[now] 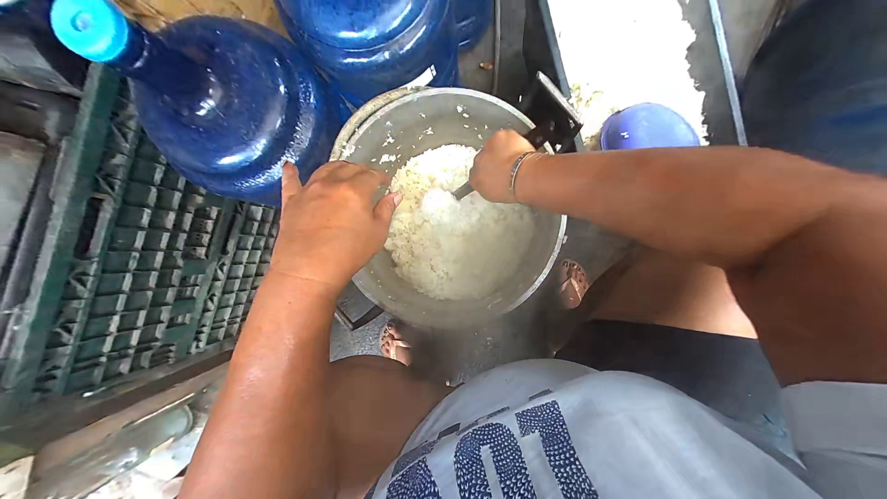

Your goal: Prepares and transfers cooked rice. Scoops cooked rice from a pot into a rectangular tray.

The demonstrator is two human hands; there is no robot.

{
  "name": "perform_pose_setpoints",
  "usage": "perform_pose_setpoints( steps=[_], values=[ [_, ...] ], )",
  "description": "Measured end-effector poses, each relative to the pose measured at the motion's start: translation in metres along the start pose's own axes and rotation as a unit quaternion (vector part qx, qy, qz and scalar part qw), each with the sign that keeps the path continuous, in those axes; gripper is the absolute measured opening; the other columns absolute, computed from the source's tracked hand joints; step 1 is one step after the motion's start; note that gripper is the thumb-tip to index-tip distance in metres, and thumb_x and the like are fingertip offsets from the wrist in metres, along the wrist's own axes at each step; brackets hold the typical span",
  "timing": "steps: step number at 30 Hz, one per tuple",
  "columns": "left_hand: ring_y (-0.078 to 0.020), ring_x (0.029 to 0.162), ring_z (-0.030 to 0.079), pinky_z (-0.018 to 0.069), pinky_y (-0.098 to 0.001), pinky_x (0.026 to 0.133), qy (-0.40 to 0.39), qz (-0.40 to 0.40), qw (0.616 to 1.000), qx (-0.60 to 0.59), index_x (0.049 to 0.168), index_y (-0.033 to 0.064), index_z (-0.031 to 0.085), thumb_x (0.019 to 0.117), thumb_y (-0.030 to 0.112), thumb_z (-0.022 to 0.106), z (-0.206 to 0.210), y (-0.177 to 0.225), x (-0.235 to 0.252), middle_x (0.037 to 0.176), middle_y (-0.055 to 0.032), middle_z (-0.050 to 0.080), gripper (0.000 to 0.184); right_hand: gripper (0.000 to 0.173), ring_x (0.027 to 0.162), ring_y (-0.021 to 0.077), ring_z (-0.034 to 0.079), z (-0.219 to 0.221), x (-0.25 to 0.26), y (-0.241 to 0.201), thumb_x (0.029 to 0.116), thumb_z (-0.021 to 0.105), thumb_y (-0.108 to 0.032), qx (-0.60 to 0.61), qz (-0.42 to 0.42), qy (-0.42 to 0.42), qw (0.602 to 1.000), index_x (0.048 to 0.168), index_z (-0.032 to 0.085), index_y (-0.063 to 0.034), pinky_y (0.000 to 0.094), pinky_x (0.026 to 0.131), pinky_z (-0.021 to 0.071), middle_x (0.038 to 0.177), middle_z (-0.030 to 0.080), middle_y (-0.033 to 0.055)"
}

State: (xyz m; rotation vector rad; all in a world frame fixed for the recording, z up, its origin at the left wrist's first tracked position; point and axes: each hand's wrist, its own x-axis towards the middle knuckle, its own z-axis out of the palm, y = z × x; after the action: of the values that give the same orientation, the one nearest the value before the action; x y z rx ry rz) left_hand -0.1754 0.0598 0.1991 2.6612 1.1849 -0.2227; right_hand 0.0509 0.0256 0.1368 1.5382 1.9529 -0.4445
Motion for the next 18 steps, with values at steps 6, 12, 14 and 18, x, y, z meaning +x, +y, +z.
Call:
perform_pose_setpoints(
  steps=[6, 12, 14, 18],
  values=[
    [-0.0360, 0.140, 0.051, 0.0184, -0.0768, 0.116, 0.014, 0.018, 1.000, -0.018, 0.134, 0.0132, 0.066, 0.1077, 0.039, 0.050, -0.001, 0.011, 0.005, 0.141, -0.0121, 0.063, 0.040, 0.018, 0.100, 0.0450, 0.068, 0.031, -0.041, -0.012, 0.1008, 0.055, -0.008, 0.092, 0.003, -0.069, 0.993, 0.105, 0.071, -0.0004, 0.0652, 0.077, 0.0528, 0.102, 0.070, 0.0231],
    [-0.0337, 0.138, 0.052, 0.0275, -0.0666, 0.118, 0.036, 0.031, 0.994, -0.096, 0.143, 0.0185, 0.060, 0.1070, 0.043, 0.050, -0.006, 0.016, -0.001, 0.144, -0.0110, 0.060, 0.045, 0.015, 0.092, 0.0455, 0.068, 0.009, -0.071, 0.024, 0.0989, 0.056, -0.002, 0.010, 0.026, -0.048, 0.998, 0.104, 0.070, 0.0003, 0.0620, 0.067, 0.0519, 0.095, 0.068, 0.0235],
    [-0.0362, 0.137, 0.053, 0.0260, -0.0701, 0.117, 0.007, 0.040, 0.997, -0.065, 0.141, 0.0165, 0.061, 0.1067, 0.043, 0.051, -0.003, 0.014, -0.005, 0.142, -0.0130, 0.062, 0.044, 0.015, 0.090, 0.0461, 0.068, 0.004, -0.063, 0.034, 0.0986, 0.056, -0.002, -0.004, 0.064, -0.027, 0.998, 0.108, 0.067, 0.0005, 0.0614, 0.066, 0.0515, 0.093, 0.067, 0.0240],
    [-0.0378, 0.136, 0.054, 0.0206, -0.0770, 0.115, -0.089, 0.026, 0.996, -0.011, 0.137, 0.0171, 0.065, 0.1050, 0.044, 0.056, 0.003, 0.011, -0.008, 0.139, -0.0128, 0.064, 0.043, 0.012, 0.093, 0.0499, 0.067, 0.004, -0.028, 0.044, 0.0970, 0.057, 0.000, 0.019, 0.134, -0.016, 0.991, 0.103, 0.066, 0.0063, 0.0646, 0.068, 0.0511, 0.097, 0.066, 0.0292]
  ],
)
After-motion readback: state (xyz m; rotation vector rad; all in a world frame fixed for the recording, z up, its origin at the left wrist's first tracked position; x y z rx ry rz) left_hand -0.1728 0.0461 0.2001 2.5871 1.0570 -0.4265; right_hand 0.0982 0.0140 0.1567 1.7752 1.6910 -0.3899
